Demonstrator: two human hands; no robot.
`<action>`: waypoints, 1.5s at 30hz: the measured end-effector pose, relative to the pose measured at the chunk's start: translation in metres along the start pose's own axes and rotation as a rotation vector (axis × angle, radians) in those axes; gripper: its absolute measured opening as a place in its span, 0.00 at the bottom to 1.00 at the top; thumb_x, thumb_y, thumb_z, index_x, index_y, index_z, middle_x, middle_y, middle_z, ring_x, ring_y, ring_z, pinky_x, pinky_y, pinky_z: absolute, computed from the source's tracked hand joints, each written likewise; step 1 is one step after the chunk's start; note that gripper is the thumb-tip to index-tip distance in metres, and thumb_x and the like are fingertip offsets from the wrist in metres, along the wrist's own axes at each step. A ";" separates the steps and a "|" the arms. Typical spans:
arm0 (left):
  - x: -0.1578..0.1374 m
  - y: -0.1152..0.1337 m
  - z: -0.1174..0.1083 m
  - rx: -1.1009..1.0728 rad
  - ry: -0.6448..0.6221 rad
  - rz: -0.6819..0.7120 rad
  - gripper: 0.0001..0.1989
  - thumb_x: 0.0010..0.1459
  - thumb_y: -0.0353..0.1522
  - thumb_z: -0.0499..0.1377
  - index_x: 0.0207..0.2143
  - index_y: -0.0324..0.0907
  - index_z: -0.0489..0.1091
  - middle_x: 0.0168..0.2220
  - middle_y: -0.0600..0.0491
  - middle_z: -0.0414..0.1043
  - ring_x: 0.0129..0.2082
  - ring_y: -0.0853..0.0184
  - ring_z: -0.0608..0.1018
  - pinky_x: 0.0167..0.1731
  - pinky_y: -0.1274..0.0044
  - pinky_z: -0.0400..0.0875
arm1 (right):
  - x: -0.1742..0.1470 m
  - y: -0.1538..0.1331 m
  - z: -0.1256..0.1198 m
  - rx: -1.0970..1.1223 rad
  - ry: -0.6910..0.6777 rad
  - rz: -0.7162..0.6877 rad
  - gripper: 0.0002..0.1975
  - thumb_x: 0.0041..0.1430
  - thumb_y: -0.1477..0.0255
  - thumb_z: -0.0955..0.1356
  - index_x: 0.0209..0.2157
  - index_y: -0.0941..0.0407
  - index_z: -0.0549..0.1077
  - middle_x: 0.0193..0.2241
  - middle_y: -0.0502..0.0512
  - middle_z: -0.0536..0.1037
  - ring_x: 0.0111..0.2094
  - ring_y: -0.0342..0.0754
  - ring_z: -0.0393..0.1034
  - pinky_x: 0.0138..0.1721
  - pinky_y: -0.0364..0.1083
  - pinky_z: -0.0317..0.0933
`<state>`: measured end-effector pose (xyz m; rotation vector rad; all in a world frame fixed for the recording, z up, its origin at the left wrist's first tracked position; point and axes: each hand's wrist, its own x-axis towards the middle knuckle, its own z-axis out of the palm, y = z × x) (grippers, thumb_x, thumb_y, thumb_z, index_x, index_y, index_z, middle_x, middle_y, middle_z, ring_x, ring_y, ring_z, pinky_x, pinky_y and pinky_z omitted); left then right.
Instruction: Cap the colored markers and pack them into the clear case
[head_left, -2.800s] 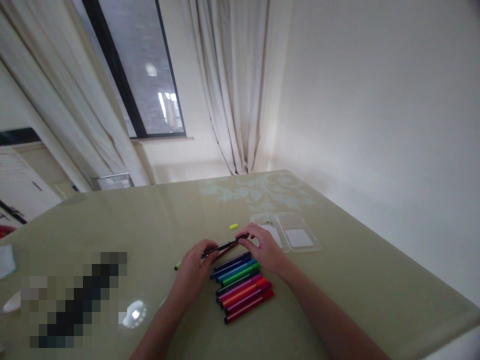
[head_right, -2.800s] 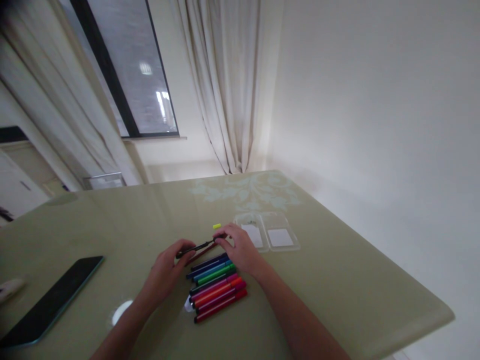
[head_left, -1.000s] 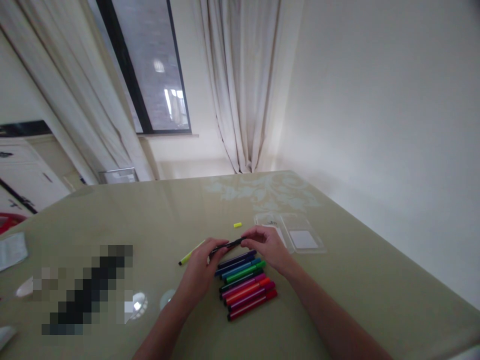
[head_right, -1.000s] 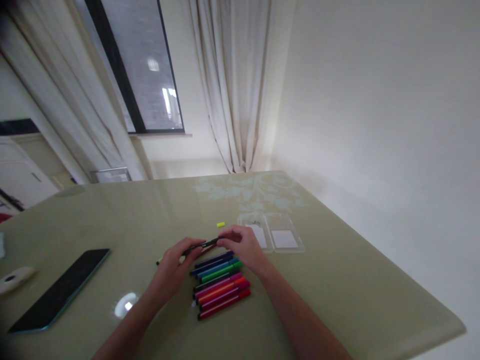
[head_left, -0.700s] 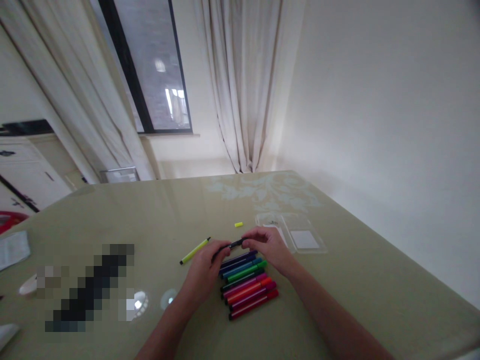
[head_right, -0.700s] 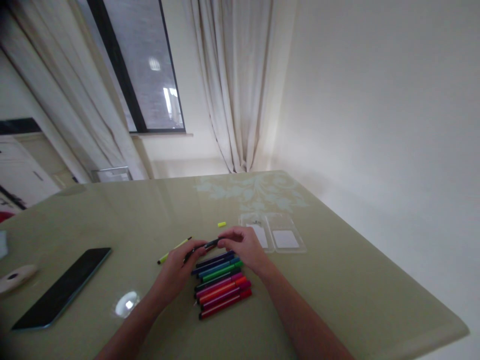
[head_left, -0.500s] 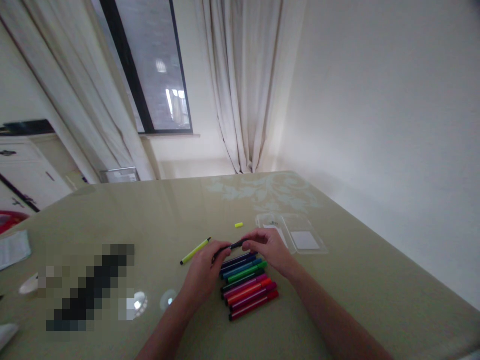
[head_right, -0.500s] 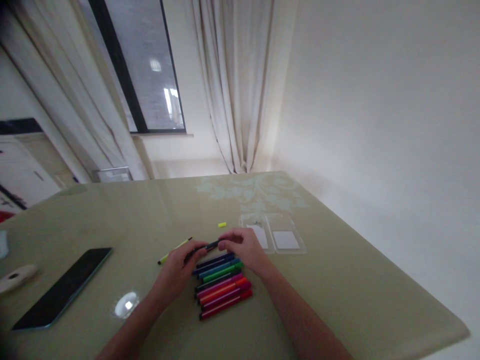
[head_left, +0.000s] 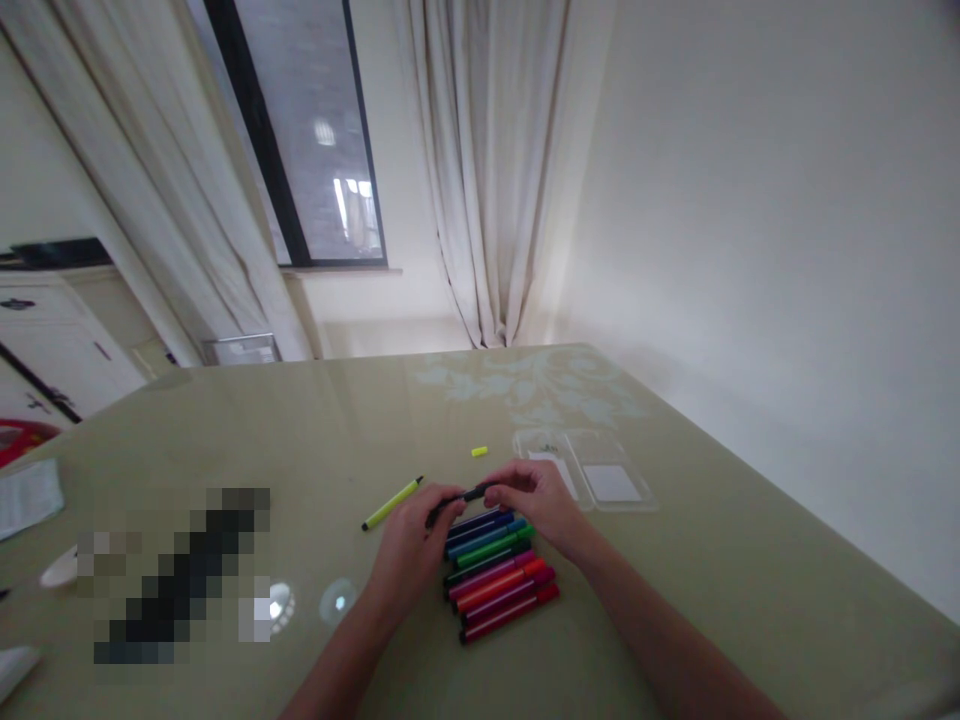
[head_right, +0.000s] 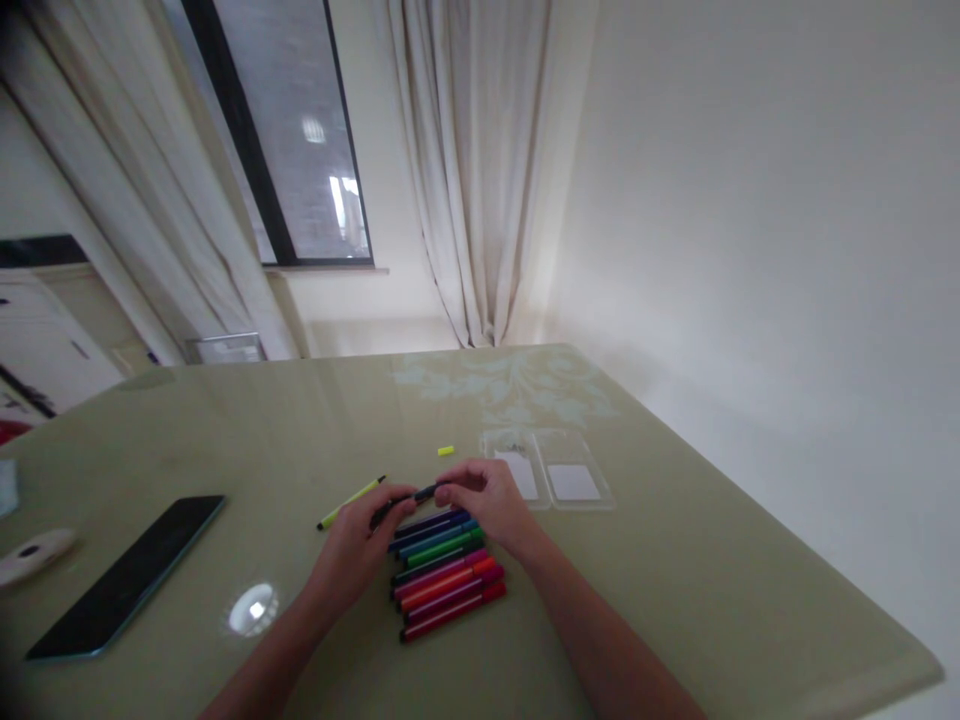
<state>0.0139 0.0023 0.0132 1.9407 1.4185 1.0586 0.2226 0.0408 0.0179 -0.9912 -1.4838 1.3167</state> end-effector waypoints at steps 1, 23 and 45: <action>0.000 -0.001 0.000 0.013 -0.003 0.006 0.15 0.67 0.42 0.54 0.42 0.45 0.77 0.38 0.50 0.81 0.37 0.60 0.79 0.38 0.71 0.71 | 0.001 0.001 -0.001 -0.017 -0.005 -0.004 0.13 0.50 0.62 0.77 0.35 0.56 0.82 0.26 0.53 0.83 0.28 0.48 0.77 0.33 0.46 0.69; 0.005 -0.036 -0.020 0.670 0.227 -0.159 0.13 0.66 0.33 0.54 0.46 0.42 0.76 0.48 0.41 0.75 0.49 0.50 0.73 0.47 0.62 0.66 | 0.072 0.004 0.009 -1.274 0.080 -0.117 0.04 0.63 0.74 0.71 0.33 0.56 0.81 0.40 0.60 0.83 0.47 0.55 0.73 0.49 0.49 0.57; 0.004 -0.026 -0.004 0.014 0.011 -0.048 0.11 0.68 0.42 0.53 0.42 0.46 0.69 0.40 0.52 0.78 0.41 0.60 0.79 0.41 0.70 0.72 | 0.000 -0.002 0.005 -0.454 0.119 -0.358 0.05 0.65 0.69 0.70 0.39 0.53 0.80 0.38 0.53 0.82 0.41 0.49 0.75 0.46 0.47 0.65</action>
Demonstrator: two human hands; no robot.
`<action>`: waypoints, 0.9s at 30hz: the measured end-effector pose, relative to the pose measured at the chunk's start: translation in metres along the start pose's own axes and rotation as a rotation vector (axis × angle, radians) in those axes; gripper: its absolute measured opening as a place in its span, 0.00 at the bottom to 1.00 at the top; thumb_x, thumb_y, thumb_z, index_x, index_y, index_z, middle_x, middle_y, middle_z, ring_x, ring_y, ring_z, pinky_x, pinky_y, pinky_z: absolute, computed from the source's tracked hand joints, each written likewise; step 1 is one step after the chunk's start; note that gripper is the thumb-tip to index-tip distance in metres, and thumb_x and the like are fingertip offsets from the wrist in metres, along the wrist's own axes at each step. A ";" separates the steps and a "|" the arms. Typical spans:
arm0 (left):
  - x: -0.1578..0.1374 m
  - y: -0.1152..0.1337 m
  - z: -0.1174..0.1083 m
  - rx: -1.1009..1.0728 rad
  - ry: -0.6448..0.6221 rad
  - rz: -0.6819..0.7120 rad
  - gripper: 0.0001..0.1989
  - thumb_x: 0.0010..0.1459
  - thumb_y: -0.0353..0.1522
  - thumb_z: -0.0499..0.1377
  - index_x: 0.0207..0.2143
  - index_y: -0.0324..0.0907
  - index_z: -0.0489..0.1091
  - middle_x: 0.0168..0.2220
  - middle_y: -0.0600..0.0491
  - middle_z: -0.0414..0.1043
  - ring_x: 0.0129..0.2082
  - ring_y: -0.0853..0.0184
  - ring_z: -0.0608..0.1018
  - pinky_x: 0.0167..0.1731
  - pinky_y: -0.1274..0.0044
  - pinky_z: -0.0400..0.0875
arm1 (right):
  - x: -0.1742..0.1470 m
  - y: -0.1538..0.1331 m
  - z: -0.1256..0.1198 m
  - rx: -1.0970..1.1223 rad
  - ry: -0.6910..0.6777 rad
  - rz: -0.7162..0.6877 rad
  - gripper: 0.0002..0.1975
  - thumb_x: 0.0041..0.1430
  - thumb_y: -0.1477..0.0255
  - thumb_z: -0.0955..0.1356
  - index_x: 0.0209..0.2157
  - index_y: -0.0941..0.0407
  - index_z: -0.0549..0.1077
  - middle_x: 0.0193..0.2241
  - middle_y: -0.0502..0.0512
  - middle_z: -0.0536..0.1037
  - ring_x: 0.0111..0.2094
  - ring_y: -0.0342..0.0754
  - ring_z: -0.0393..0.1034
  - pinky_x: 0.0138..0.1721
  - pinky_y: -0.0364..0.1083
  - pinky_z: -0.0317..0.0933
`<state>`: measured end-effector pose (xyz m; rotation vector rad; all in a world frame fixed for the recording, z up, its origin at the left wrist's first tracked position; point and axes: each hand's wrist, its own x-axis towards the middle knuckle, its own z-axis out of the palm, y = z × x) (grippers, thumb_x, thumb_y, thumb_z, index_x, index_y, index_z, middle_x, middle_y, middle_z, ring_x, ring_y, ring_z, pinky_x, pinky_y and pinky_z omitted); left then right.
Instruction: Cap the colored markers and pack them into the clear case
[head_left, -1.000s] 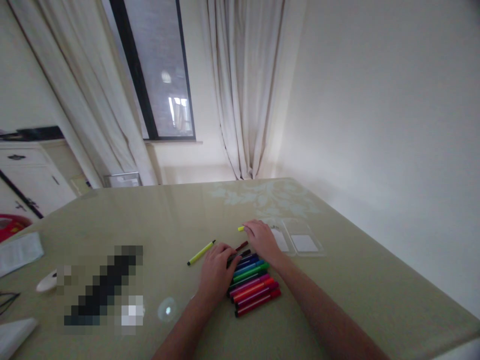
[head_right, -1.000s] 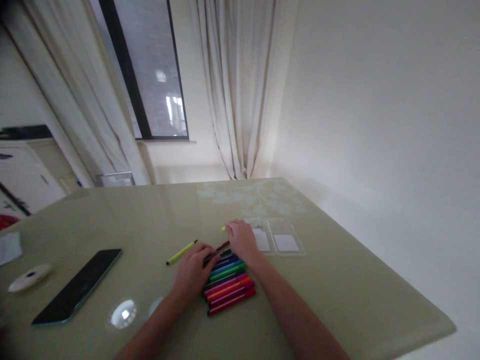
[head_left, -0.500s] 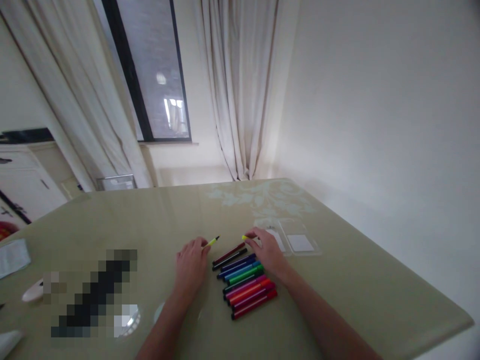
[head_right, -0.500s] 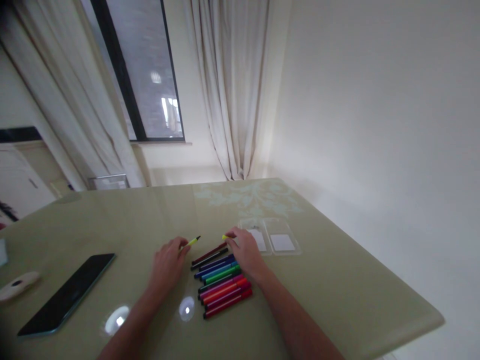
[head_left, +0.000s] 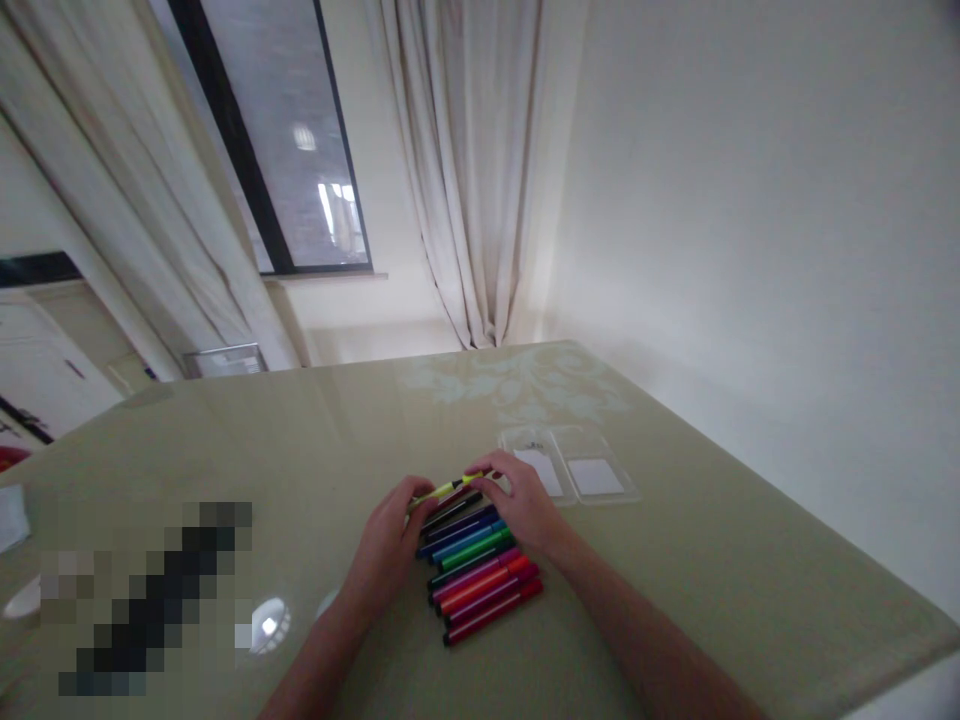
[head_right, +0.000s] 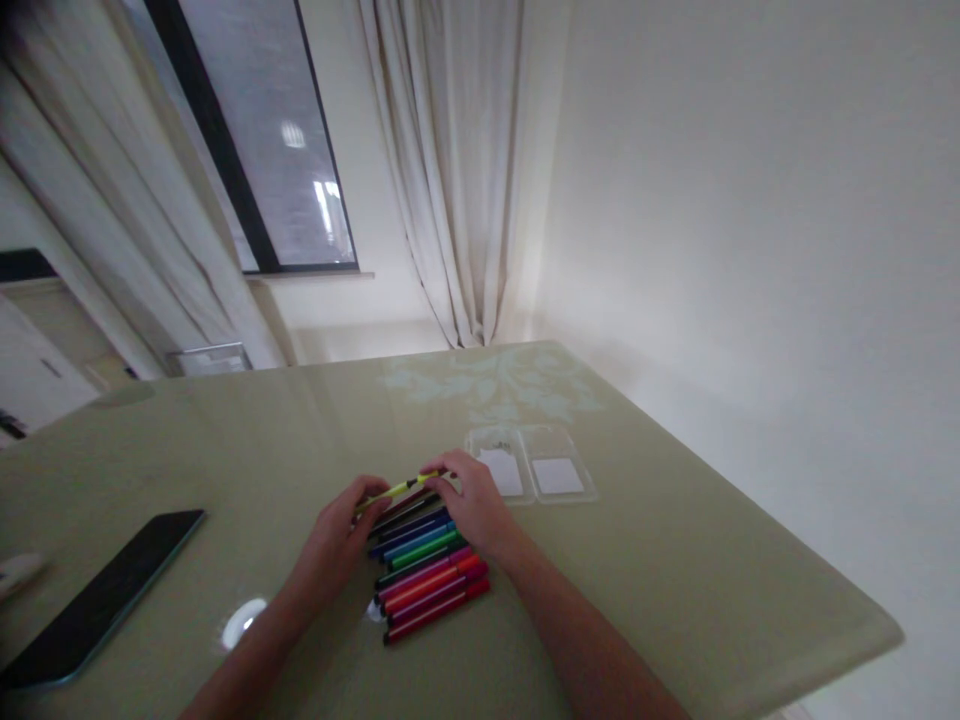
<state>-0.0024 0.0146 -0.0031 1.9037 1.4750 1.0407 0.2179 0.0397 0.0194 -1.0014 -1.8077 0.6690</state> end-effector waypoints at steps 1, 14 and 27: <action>0.000 0.000 0.000 -0.005 -0.003 0.009 0.11 0.67 0.42 0.53 0.42 0.46 0.69 0.40 0.52 0.78 0.41 0.60 0.79 0.41 0.70 0.72 | 0.000 0.000 0.001 0.006 -0.012 0.008 0.06 0.65 0.69 0.71 0.39 0.54 0.81 0.37 0.53 0.82 0.41 0.49 0.75 0.46 0.47 0.65; -0.004 0.006 0.009 -0.089 -0.045 0.005 0.13 0.67 0.43 0.54 0.37 0.45 0.70 0.35 0.53 0.78 0.36 0.62 0.80 0.36 0.73 0.72 | 0.001 -0.002 0.001 0.062 -0.070 0.133 0.05 0.58 0.72 0.73 0.35 0.54 0.84 0.31 0.51 0.84 0.33 0.47 0.77 0.38 0.44 0.67; -0.004 -0.004 0.017 0.152 -0.139 0.147 0.20 0.72 0.43 0.46 0.54 0.47 0.72 0.52 0.50 0.77 0.53 0.61 0.76 0.57 0.64 0.70 | 0.007 0.016 -0.019 -0.153 -0.170 0.093 0.05 0.59 0.74 0.72 0.36 0.54 0.83 0.34 0.52 0.84 0.37 0.48 0.76 0.41 0.44 0.64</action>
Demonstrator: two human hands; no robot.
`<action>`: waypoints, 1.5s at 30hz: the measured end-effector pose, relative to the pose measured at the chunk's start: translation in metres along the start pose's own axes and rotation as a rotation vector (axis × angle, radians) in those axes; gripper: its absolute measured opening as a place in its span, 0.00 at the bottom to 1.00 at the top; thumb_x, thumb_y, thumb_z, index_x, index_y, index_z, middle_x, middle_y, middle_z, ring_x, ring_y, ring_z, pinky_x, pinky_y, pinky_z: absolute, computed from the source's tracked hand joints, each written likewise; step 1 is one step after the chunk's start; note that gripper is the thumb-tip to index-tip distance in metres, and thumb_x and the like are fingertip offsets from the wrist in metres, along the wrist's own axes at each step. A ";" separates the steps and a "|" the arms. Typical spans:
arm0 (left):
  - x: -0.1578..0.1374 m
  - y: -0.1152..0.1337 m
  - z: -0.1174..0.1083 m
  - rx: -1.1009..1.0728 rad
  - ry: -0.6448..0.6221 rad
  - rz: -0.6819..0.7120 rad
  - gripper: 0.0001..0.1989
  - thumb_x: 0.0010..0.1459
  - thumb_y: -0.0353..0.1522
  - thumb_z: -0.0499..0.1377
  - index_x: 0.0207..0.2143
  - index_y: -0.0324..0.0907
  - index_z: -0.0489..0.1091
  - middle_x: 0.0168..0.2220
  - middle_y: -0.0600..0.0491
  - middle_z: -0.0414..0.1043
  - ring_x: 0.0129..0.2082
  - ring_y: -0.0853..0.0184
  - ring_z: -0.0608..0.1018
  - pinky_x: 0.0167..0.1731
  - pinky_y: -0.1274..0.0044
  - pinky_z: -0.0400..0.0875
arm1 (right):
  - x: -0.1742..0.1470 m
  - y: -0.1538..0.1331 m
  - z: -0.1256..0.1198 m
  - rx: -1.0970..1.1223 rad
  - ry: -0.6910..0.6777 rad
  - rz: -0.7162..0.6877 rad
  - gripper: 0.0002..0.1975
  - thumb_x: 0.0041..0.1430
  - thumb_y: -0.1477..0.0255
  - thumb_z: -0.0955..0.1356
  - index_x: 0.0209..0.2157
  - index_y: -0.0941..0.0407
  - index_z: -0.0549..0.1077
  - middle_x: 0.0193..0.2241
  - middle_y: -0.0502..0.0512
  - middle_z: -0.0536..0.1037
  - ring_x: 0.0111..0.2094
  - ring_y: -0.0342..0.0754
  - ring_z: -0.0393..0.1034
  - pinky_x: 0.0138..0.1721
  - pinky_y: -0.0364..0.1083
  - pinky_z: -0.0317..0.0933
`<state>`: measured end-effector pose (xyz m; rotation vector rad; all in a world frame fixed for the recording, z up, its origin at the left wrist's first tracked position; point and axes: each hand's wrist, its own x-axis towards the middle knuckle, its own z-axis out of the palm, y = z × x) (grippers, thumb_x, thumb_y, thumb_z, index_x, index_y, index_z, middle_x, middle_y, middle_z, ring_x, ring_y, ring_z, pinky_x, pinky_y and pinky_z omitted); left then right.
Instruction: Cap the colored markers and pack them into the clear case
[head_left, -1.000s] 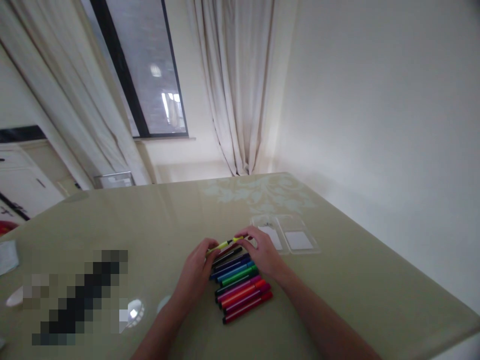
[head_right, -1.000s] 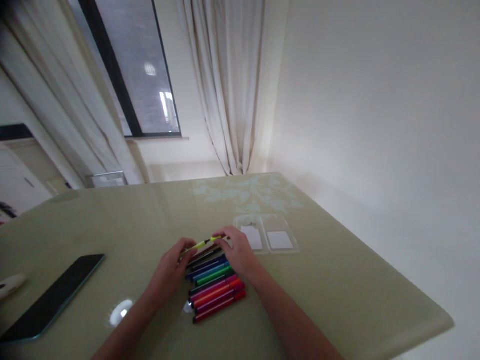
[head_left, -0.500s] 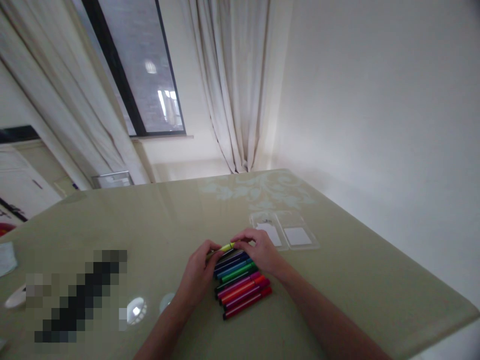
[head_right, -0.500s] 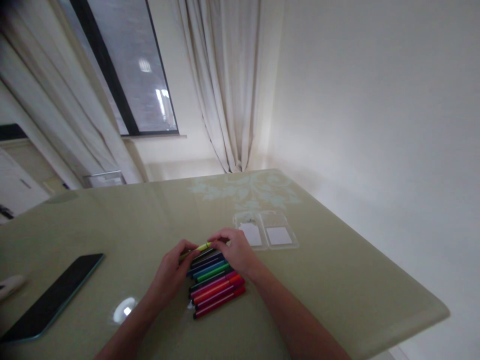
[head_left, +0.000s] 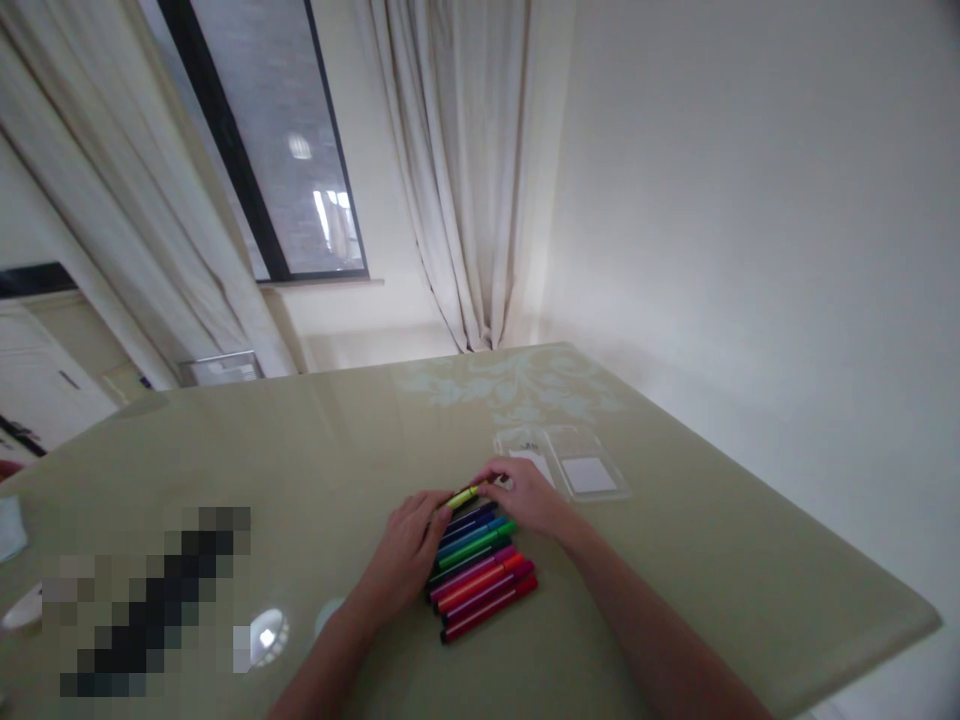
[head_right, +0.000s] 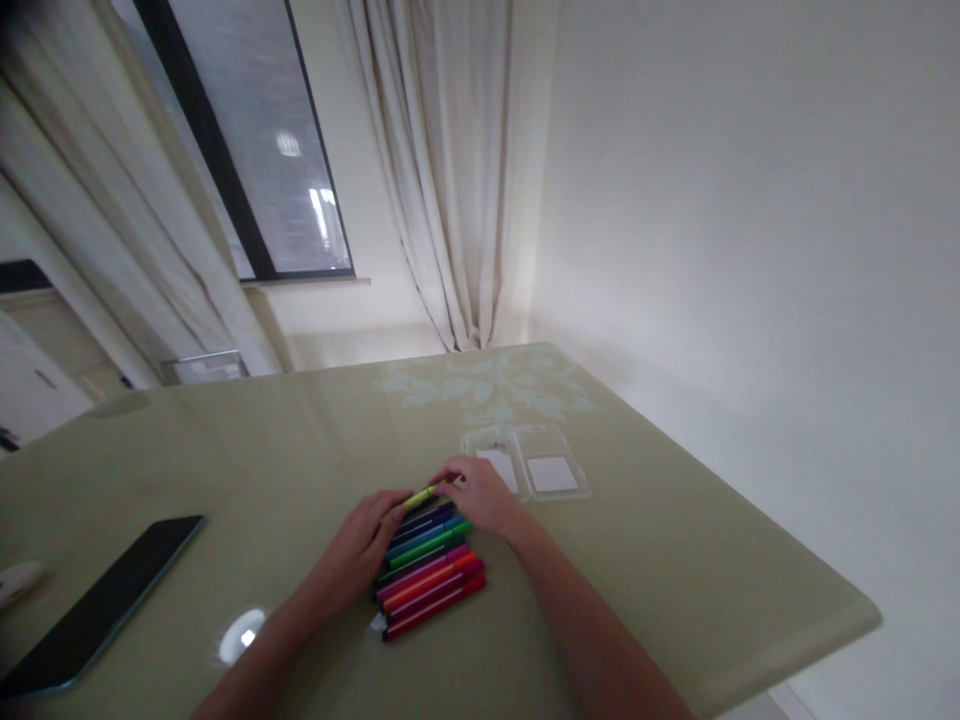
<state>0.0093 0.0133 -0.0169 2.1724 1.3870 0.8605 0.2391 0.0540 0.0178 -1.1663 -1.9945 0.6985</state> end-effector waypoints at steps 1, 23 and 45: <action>0.000 0.002 0.001 0.003 -0.010 0.011 0.20 0.72 0.43 0.46 0.54 0.47 0.72 0.52 0.50 0.77 0.53 0.61 0.76 0.57 0.64 0.70 | -0.001 -0.001 0.002 -0.017 -0.023 -0.012 0.06 0.59 0.75 0.72 0.36 0.54 0.83 0.34 0.52 0.84 0.37 0.48 0.77 0.42 0.44 0.64; -0.019 0.039 0.023 0.445 -0.215 0.094 0.44 0.65 0.59 0.45 0.74 0.45 0.43 0.74 0.46 0.41 0.74 0.50 0.48 0.70 0.52 0.43 | 0.008 0.026 -0.009 -0.240 0.302 0.087 0.10 0.63 0.78 0.67 0.40 0.57 0.81 0.42 0.58 0.82 0.46 0.50 0.74 0.53 0.47 0.62; 0.020 0.041 0.042 0.545 -0.170 -0.037 0.53 0.56 0.67 0.47 0.72 0.42 0.52 0.74 0.43 0.45 0.73 0.41 0.48 0.68 0.50 0.44 | 0.003 0.057 -0.026 -0.613 0.315 0.518 0.15 0.68 0.71 0.62 0.43 0.59 0.81 0.46 0.69 0.80 0.49 0.58 0.74 0.47 0.51 0.62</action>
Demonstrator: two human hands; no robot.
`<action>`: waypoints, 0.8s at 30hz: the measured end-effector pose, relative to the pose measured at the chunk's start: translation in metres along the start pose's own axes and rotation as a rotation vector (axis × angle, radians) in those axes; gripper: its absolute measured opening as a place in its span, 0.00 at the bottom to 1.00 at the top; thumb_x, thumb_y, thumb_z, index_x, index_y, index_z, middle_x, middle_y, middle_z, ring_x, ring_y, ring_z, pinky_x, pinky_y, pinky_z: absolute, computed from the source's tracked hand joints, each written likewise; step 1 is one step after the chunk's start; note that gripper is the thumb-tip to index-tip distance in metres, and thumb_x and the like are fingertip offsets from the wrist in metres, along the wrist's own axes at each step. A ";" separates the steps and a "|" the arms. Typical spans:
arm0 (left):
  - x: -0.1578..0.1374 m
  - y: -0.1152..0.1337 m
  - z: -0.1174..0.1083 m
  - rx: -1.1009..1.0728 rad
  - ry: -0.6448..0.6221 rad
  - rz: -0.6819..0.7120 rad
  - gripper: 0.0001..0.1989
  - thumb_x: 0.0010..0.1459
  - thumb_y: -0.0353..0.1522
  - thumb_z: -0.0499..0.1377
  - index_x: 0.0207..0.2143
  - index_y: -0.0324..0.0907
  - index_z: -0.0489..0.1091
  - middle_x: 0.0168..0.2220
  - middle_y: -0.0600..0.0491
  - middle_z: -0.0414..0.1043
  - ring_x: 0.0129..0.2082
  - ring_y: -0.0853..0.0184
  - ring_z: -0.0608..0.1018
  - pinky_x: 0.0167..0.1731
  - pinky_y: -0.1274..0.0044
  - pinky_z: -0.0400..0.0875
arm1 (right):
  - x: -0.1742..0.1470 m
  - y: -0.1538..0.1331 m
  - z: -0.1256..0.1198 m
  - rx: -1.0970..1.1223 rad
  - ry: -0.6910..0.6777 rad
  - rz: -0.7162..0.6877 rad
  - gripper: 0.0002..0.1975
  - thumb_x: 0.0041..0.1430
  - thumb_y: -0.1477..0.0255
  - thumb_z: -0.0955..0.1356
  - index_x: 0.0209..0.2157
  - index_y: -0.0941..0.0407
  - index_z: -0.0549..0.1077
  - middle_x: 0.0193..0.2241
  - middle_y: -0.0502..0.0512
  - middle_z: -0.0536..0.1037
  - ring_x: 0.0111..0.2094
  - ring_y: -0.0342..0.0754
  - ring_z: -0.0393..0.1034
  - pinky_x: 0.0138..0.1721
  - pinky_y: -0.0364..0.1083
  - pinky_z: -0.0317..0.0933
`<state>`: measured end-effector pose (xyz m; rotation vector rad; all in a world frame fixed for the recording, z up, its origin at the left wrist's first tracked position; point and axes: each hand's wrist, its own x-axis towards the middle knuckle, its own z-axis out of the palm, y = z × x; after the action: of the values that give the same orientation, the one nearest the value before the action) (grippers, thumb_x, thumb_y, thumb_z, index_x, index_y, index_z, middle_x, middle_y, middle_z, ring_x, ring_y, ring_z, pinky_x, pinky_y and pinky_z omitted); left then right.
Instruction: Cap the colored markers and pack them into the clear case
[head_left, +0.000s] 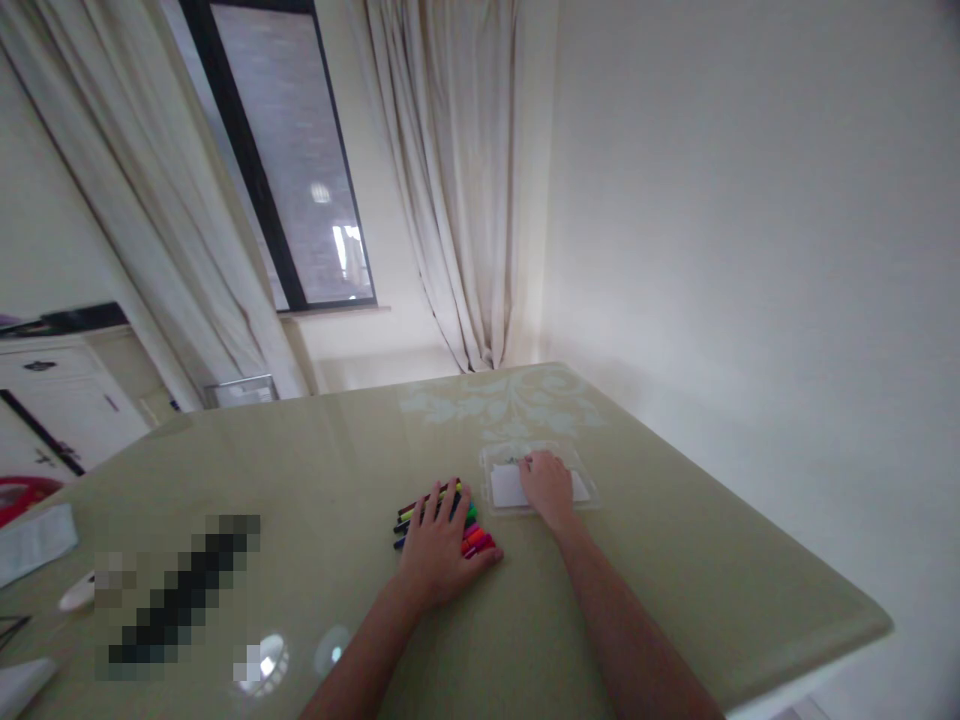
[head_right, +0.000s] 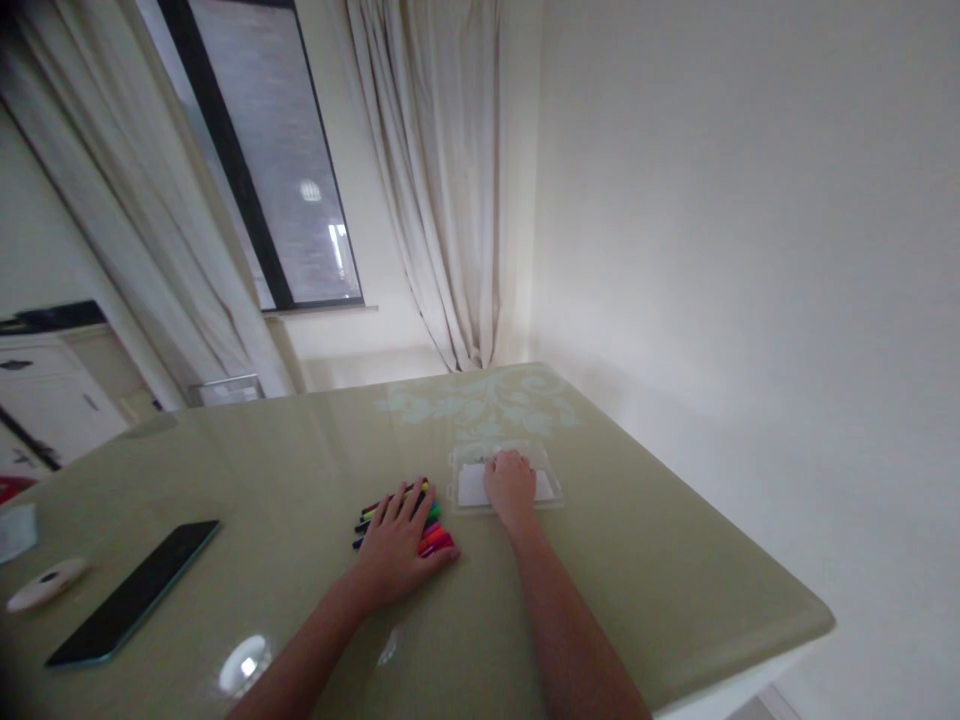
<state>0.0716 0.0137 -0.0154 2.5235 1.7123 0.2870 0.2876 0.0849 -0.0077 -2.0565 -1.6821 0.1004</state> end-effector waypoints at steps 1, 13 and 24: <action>0.000 -0.005 0.000 0.005 0.002 -0.007 0.53 0.56 0.66 0.47 0.72 0.42 0.52 0.74 0.43 0.45 0.73 0.42 0.49 0.68 0.51 0.44 | 0.001 0.000 0.001 0.002 0.000 -0.005 0.16 0.68 0.71 0.62 0.43 0.60 0.81 0.45 0.70 0.80 0.48 0.58 0.74 0.47 0.51 0.63; 0.004 -0.082 -0.017 0.099 0.005 -0.225 0.48 0.59 0.62 0.49 0.71 0.41 0.54 0.74 0.40 0.47 0.72 0.43 0.51 0.67 0.51 0.47 | -0.004 -0.008 0.009 0.018 0.013 -0.129 0.13 0.66 0.72 0.65 0.40 0.58 0.82 0.42 0.67 0.82 0.45 0.56 0.76 0.46 0.49 0.65; 0.011 -0.100 -0.011 0.127 0.086 -0.265 0.47 0.60 0.62 0.47 0.70 0.40 0.56 0.73 0.40 0.50 0.71 0.43 0.54 0.67 0.53 0.47 | -0.020 -0.024 0.015 0.095 -0.018 -0.302 0.09 0.65 0.68 0.69 0.36 0.54 0.83 0.37 0.59 0.82 0.39 0.51 0.77 0.42 0.46 0.67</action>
<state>-0.0181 0.0609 -0.0200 2.3574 2.1330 0.2783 0.2556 0.0740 -0.0159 -1.7166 -1.9386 0.0964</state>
